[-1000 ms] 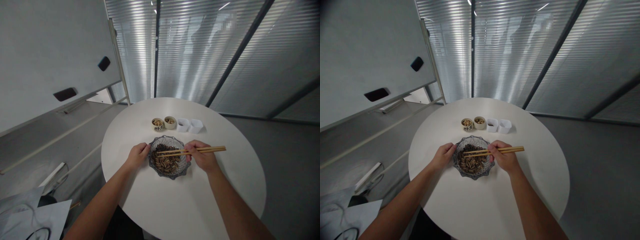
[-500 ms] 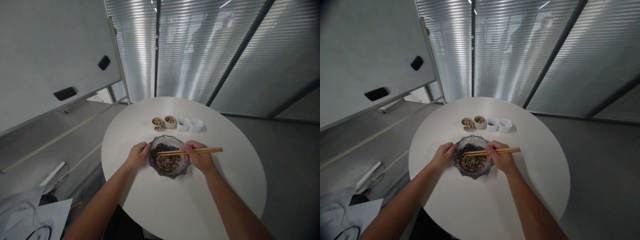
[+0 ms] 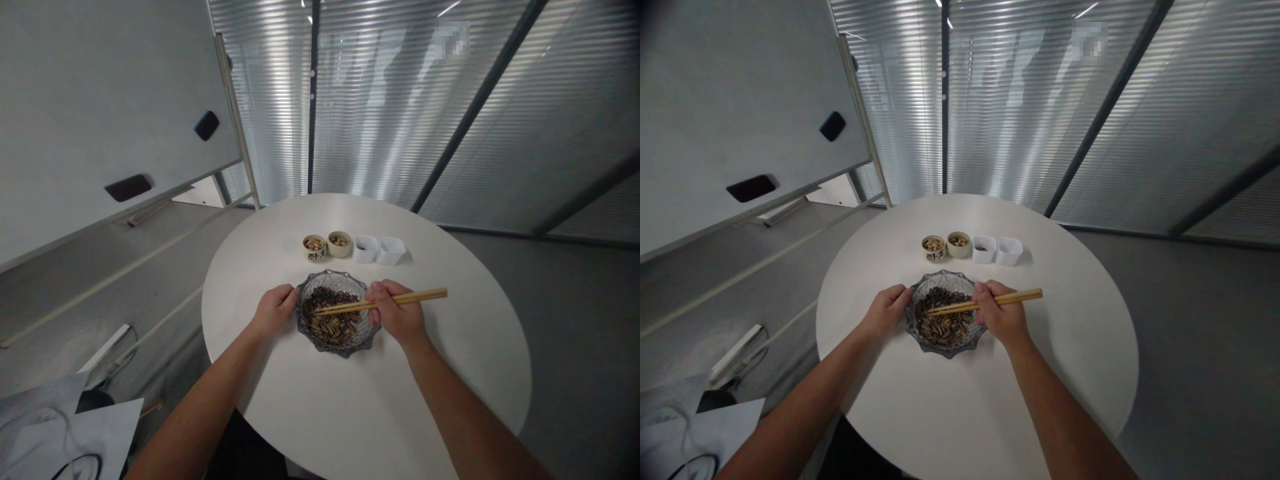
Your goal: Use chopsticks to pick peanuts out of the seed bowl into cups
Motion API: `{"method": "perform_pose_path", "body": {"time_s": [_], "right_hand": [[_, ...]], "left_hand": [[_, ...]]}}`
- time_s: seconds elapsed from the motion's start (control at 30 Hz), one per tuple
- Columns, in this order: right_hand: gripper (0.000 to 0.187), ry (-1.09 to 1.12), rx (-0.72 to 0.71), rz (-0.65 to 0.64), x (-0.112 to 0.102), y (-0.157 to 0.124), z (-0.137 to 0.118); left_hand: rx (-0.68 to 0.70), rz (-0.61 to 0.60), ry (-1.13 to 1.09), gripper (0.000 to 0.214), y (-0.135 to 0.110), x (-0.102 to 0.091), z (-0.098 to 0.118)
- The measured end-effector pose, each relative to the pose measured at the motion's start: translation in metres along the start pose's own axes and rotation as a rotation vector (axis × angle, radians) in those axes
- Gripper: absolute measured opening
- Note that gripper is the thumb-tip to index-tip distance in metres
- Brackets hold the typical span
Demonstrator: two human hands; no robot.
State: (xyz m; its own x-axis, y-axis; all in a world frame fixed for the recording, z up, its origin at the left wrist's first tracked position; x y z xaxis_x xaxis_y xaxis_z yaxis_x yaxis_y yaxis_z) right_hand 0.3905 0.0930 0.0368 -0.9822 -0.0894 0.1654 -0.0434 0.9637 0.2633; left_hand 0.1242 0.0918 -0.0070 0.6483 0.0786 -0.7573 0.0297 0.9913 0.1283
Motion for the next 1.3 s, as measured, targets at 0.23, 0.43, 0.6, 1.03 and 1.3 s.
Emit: {"method": "perform_pose_path", "body": {"time_s": [0.23, 0.43, 0.6, 1.03, 1.3], "right_hand": [[0.043, 0.128, -0.016, 0.117, -0.011, 0.005, -0.003], [0.039, 0.318, -0.113, 0.336, -0.037, 0.015, -0.006], [0.040, 0.285, -0.338, 0.634, -0.079, 0.018, -0.025], [0.045, 0.020, -0.289, 0.759, -0.108, 0.034, -0.010], [0.045, 0.177, -0.346, 0.656, -0.097, 0.036, -0.018]], "left_hand": [[-0.015, 0.006, -0.013, 0.047, -0.001, 0.000, 0.000], [0.003, -0.014, -0.012, 0.047, 0.000, 0.000, 0.003], [-0.003, -0.004, -0.013, 0.046, -0.001, 0.000, 0.003], [0.007, 0.013, -0.010, 0.047, -0.001, -0.002, 0.003], [-0.003, 0.000, -0.018, 0.047, -0.001, -0.001, 0.004]]}}
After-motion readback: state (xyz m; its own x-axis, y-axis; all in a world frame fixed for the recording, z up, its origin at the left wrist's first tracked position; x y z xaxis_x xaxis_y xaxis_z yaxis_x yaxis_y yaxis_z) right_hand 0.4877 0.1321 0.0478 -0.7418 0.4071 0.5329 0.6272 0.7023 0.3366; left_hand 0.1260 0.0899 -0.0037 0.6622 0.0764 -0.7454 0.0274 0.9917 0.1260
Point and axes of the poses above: each hand's wrist, its own y-axis towards the middle knuckle, its own x-axis out of the palm, z = x × y, the point moved 8 cm from there along y, towards the middle knuckle, and after that the axes turned 14 degrees about y, right-handed, at the moved point
